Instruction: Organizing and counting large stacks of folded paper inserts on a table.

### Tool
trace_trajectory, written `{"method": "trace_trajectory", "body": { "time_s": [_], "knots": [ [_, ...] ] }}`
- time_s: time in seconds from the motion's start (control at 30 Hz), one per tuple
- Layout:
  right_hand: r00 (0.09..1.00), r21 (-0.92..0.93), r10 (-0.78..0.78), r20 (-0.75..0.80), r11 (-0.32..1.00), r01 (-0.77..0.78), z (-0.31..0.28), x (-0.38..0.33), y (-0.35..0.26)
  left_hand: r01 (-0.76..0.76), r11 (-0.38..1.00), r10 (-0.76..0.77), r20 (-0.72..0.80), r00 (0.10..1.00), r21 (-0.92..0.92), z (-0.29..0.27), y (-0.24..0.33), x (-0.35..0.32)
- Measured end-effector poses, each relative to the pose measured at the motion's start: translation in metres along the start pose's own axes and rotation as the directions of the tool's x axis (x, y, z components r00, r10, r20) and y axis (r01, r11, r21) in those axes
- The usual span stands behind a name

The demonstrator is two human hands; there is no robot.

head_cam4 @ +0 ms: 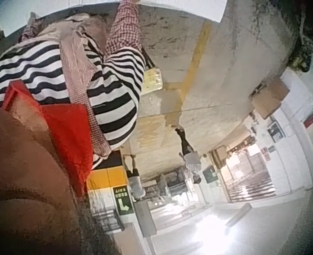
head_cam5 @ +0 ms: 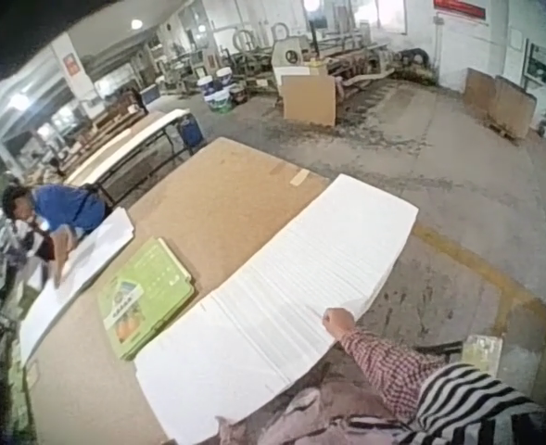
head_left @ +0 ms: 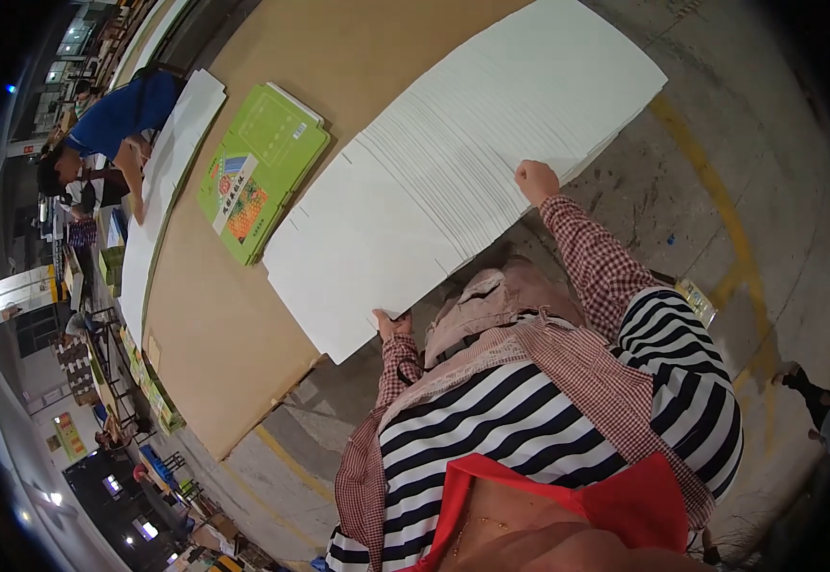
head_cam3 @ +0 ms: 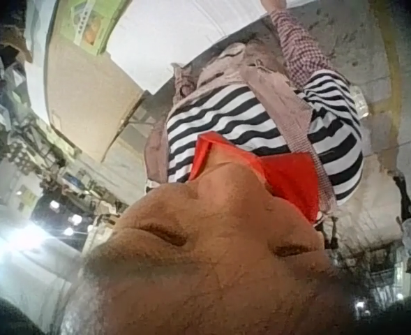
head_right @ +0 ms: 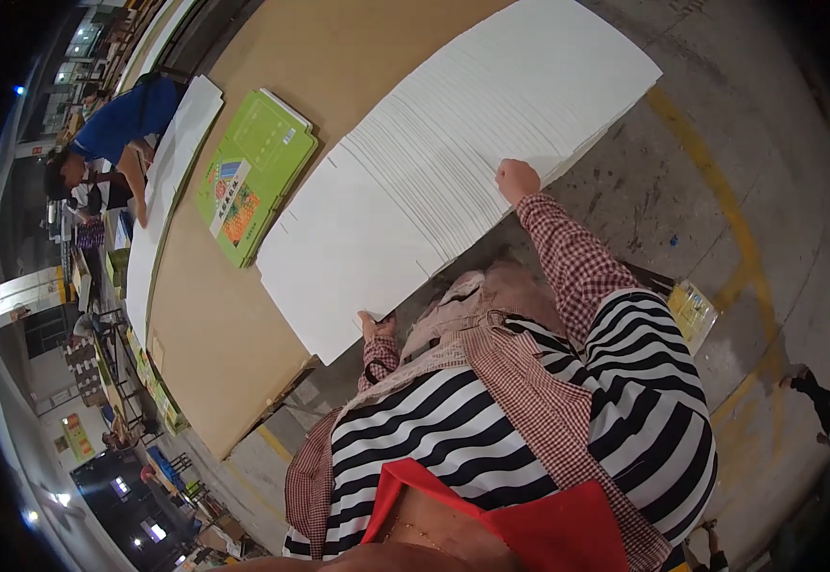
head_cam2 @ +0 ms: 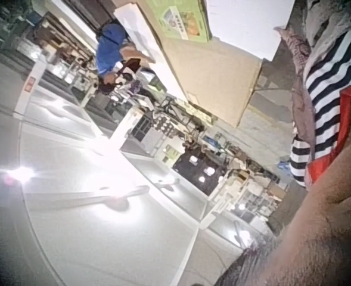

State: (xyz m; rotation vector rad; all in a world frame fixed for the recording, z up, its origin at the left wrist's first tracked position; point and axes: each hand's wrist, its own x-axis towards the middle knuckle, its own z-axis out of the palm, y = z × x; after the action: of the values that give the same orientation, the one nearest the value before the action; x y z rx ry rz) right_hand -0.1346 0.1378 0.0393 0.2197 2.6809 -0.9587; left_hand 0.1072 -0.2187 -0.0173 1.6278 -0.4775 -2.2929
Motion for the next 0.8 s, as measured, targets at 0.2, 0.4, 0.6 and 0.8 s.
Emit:
{"method": "trace_trajectory", "body": {
  "time_s": [0.2,0.4,0.6,0.8],
  "knots": [
    [0.976,-0.128,-0.097,-0.194,0.989,0.072,0.011,-0.009,0.009,-0.016,0.978,0.021,-0.025,0.999,0.207,-0.002,-0.002,0.004],
    [0.973,0.512,0.043,0.228,0.844,-0.157,-0.016,0.004,-0.015,-0.018,0.999,0.020,-0.046,0.999,0.040,-0.008,0.005,0.000],
    [0.975,-0.015,-0.205,0.081,0.978,0.207,0.016,0.028,0.016,-0.036,0.996,0.042,-0.078,0.996,0.085,0.002,-0.003,0.001],
    [0.974,-0.100,-0.211,0.082,0.971,0.219,0.023,0.026,0.011,-0.058,0.980,0.083,-0.127,0.988,0.193,0.001,0.001,0.001]
  ]
}}
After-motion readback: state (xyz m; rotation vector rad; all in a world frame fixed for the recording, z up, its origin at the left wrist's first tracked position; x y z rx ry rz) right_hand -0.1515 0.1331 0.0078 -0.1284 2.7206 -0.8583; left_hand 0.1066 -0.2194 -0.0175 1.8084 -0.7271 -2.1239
